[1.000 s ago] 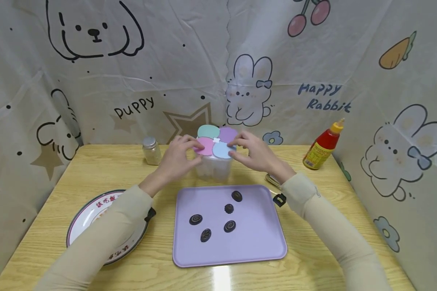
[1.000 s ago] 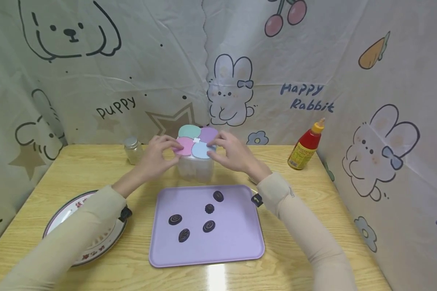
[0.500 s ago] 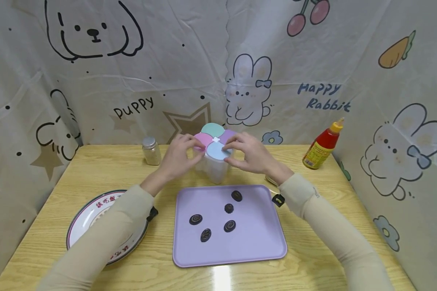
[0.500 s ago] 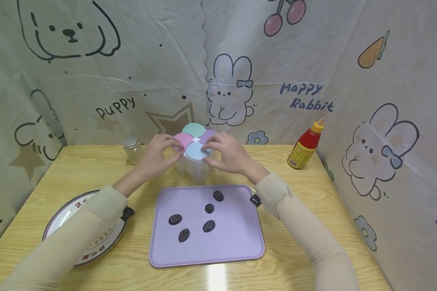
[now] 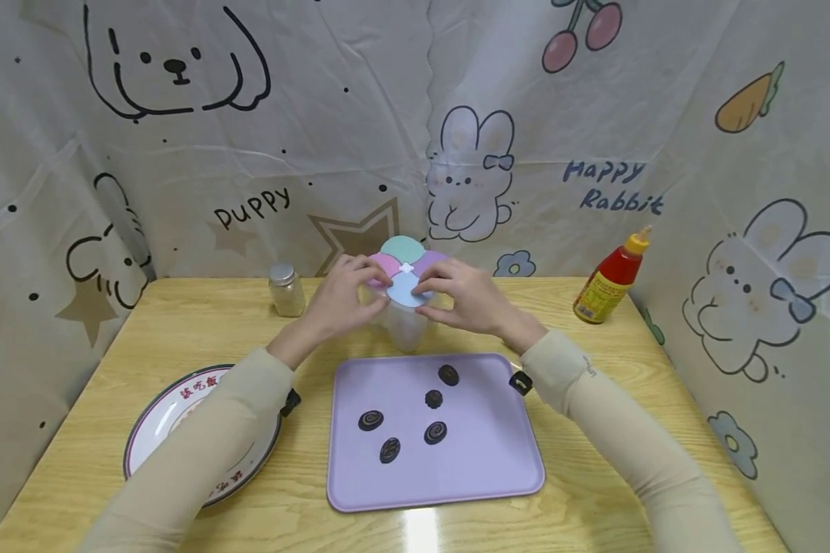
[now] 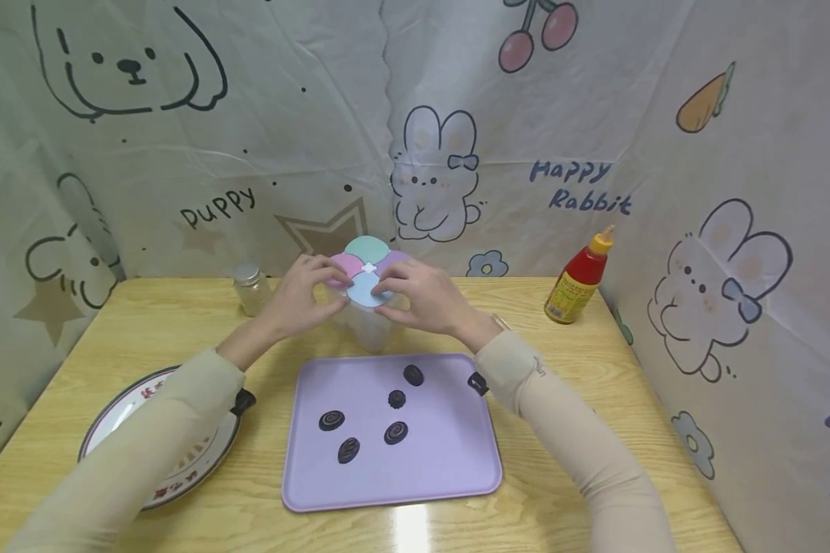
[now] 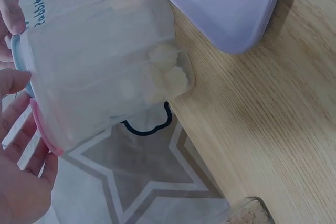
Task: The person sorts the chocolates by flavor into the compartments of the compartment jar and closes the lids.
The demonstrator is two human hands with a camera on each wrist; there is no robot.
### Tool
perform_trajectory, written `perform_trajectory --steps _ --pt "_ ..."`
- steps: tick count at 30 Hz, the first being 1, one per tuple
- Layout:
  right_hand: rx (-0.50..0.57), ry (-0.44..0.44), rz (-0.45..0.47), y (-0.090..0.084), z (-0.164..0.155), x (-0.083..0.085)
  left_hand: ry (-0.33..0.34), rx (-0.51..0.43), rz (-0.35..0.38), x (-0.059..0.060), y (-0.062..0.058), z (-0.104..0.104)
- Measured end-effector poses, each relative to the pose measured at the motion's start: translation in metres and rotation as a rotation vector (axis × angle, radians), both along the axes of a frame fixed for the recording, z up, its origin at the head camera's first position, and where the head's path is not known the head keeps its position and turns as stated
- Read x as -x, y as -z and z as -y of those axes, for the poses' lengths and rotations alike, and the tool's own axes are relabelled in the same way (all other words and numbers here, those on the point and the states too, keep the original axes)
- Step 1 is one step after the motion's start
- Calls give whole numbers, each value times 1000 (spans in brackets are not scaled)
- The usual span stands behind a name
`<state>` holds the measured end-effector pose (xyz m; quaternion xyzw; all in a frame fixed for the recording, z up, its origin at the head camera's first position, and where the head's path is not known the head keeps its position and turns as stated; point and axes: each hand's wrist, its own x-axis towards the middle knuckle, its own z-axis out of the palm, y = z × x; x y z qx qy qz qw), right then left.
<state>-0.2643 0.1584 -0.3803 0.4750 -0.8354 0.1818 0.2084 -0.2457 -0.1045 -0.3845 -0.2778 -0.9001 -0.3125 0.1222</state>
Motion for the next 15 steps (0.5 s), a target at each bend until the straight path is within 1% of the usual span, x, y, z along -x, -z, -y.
perform_trajectory --steps 7,15 --pt "-41 -28 -130 -3 2 3 6 22 1 0 -2 1" --pt "-71 -23 -161 -2 1 5 3 33 14 2 0 1"
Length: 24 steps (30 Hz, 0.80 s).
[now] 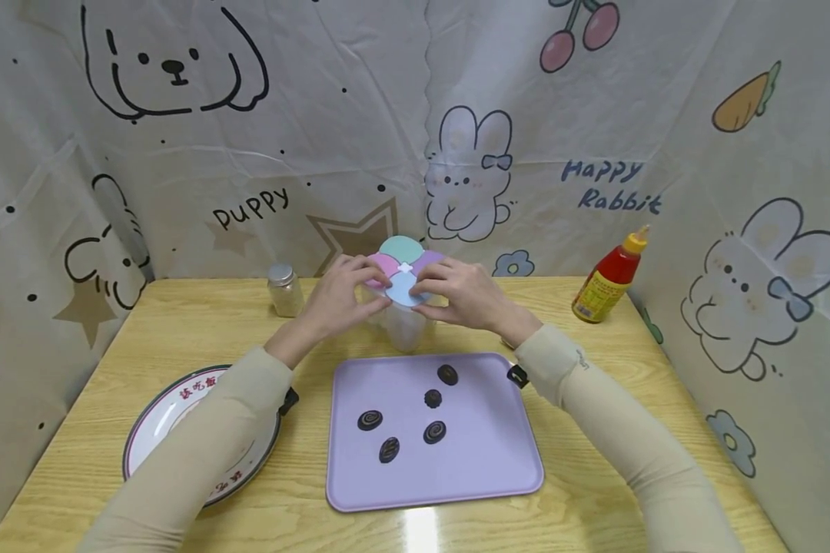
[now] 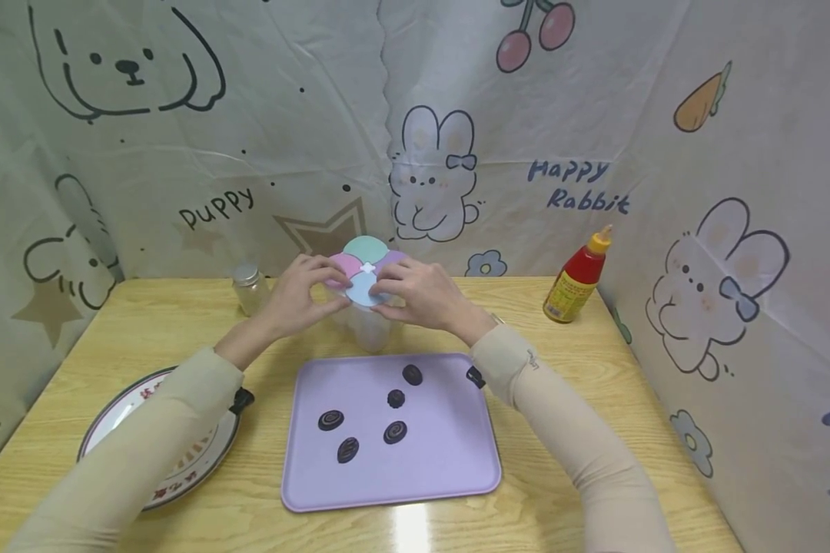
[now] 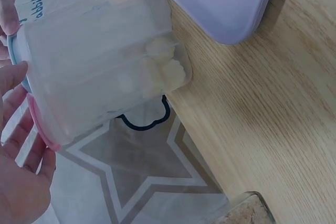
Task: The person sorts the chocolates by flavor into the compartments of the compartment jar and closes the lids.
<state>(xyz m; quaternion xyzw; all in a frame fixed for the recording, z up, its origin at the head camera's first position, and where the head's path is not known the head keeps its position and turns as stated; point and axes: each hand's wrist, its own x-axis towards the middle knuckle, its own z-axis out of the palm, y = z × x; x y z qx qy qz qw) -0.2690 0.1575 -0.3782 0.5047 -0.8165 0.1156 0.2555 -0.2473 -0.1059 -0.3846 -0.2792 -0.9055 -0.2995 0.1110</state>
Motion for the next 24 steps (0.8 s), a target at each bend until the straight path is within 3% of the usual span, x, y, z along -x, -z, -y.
perform_trajectory --steps 12,18,24 --pt "78 -37 35 -7 1 5 3 -27 -11 1 0 0" --pt "161 -22 179 -10 -3 5 -16 -90 -7 -1 -1 -4" --pt "286 -2 315 -16 -2 8 -42 -232 12 -2 -3 -9"
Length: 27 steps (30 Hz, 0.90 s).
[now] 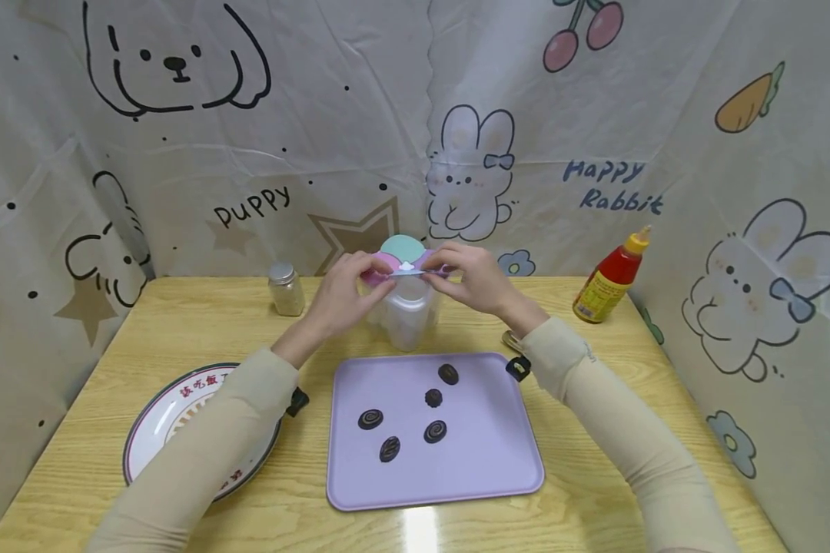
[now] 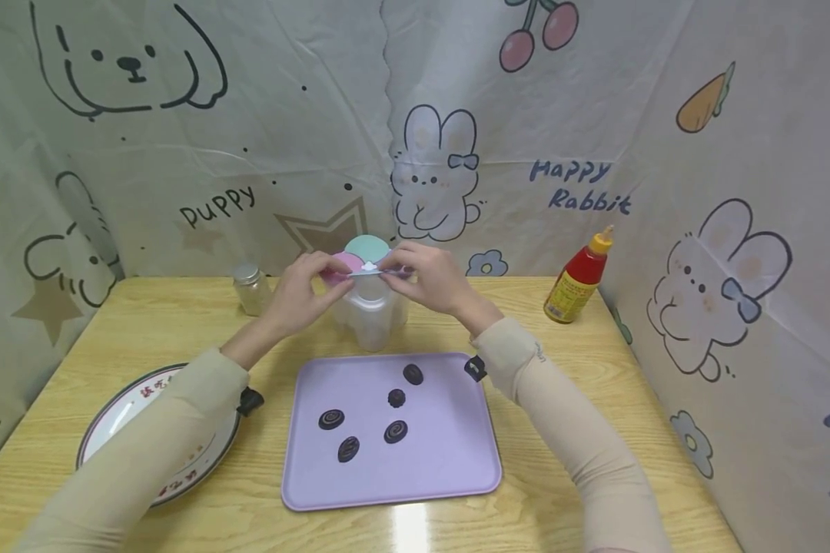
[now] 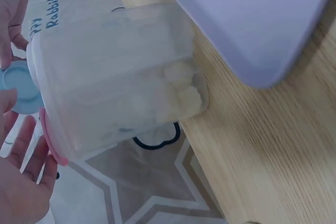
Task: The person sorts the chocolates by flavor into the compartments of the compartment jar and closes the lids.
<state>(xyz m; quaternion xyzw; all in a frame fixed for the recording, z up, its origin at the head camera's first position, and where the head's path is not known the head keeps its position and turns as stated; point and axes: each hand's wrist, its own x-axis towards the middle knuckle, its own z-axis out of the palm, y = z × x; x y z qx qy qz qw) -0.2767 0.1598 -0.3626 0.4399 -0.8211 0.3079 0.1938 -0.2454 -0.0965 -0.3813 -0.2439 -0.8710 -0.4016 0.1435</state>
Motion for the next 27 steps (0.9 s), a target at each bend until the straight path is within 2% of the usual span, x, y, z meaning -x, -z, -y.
perform_trajectory --steps 7,13,17,20,27 --pt "64 35 104 -7 2 3 -2 -164 32 4 -6 -10" --pt "121 51 156 -7 3 7 -28 -237 135 9 -10 -12" --pt "150 85 194 -7 1 5 -30 -251 189 11 -12 -11" --pt "171 119 216 -7 -3 -1 -25 -247 201 13 -14 -10" --pt "147 220 229 -4 -32 -25 -26 -246 215 15 -14 -9"
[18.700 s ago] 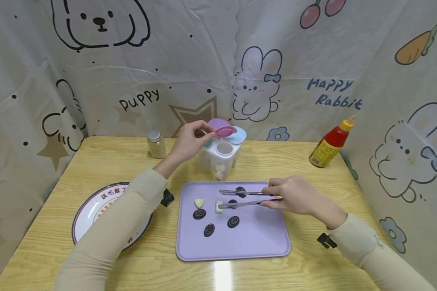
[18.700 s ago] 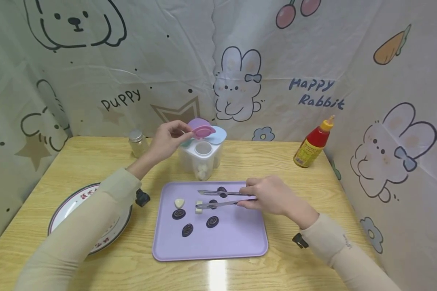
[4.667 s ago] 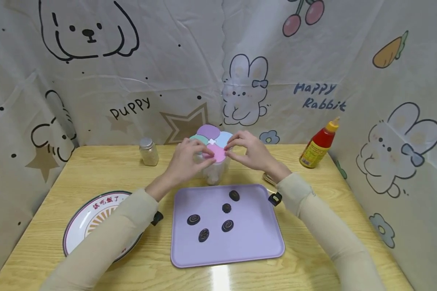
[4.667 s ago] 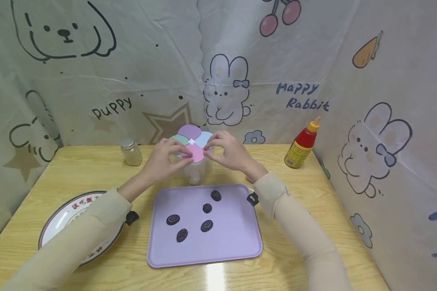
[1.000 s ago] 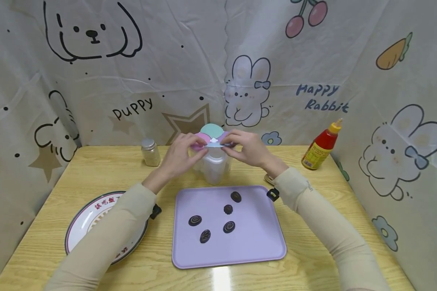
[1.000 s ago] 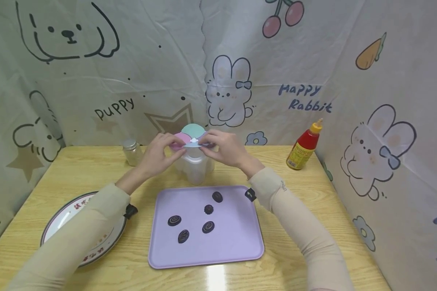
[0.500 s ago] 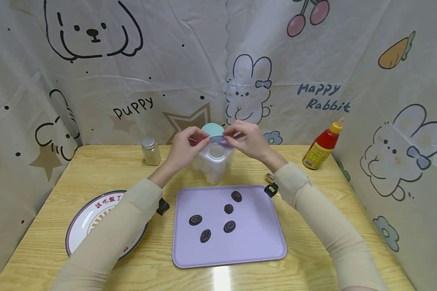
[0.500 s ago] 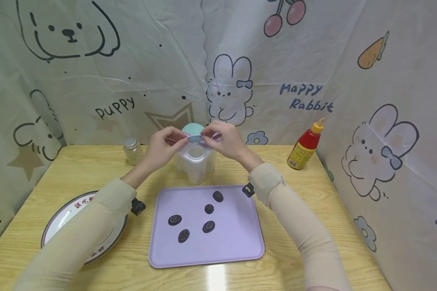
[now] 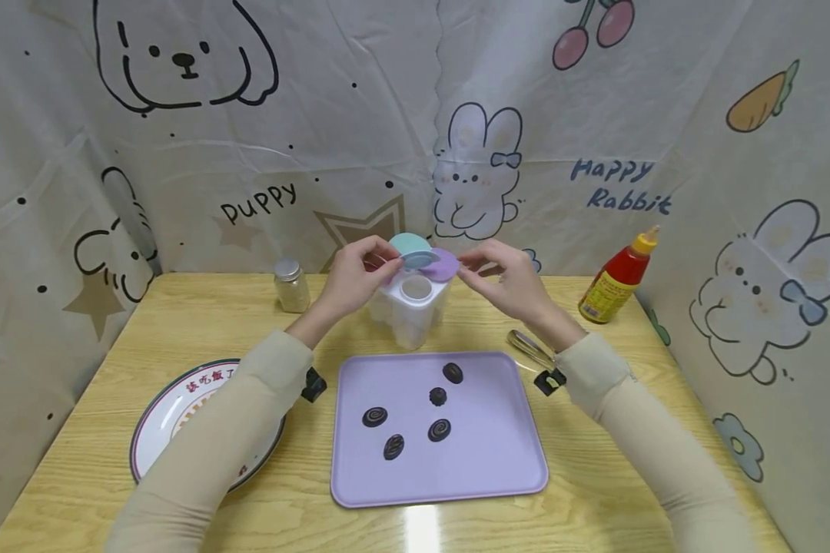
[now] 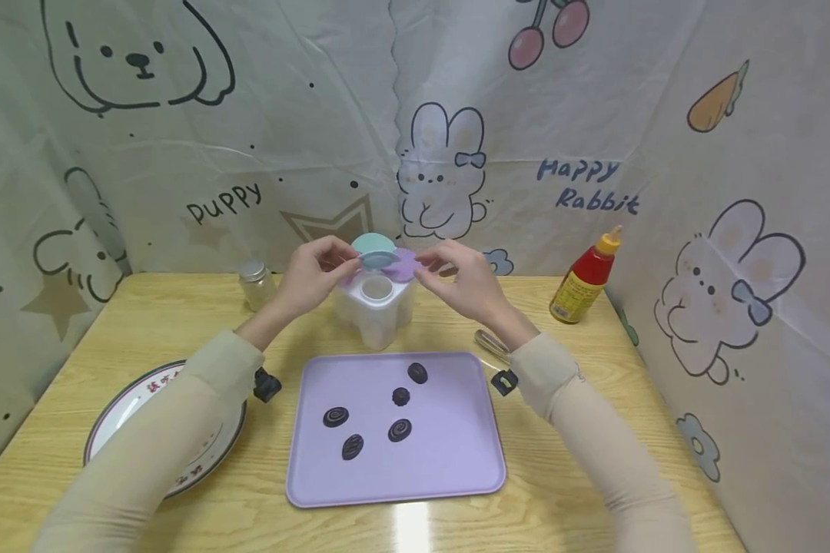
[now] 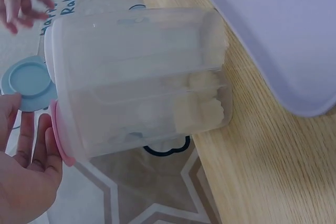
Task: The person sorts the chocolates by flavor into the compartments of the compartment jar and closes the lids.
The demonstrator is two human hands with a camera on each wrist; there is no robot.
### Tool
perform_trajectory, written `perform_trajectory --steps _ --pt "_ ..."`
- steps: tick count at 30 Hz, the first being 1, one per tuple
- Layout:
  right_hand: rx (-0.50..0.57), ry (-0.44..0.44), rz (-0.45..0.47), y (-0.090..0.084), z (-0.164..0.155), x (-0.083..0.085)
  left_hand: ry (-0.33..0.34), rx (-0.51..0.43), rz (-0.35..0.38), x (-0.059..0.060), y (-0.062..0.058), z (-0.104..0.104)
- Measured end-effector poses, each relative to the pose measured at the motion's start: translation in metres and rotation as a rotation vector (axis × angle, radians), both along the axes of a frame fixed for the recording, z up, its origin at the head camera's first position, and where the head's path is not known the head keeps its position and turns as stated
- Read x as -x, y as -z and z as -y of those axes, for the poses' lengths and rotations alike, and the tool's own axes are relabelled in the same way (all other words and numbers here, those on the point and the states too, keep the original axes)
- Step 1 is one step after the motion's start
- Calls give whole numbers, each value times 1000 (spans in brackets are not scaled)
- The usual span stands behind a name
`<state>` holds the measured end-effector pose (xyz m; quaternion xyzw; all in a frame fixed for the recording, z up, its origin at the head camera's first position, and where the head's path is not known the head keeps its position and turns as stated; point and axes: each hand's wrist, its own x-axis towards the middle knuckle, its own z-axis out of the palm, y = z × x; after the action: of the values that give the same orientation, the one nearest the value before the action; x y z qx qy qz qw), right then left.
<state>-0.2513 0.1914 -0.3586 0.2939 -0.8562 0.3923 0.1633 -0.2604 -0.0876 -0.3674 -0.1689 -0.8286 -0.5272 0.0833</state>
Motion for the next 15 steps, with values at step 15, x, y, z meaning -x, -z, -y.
perform_trajectory --steps 15 --pt "-259 264 144 32 -103 -58 -7 2 40 5 0 0"
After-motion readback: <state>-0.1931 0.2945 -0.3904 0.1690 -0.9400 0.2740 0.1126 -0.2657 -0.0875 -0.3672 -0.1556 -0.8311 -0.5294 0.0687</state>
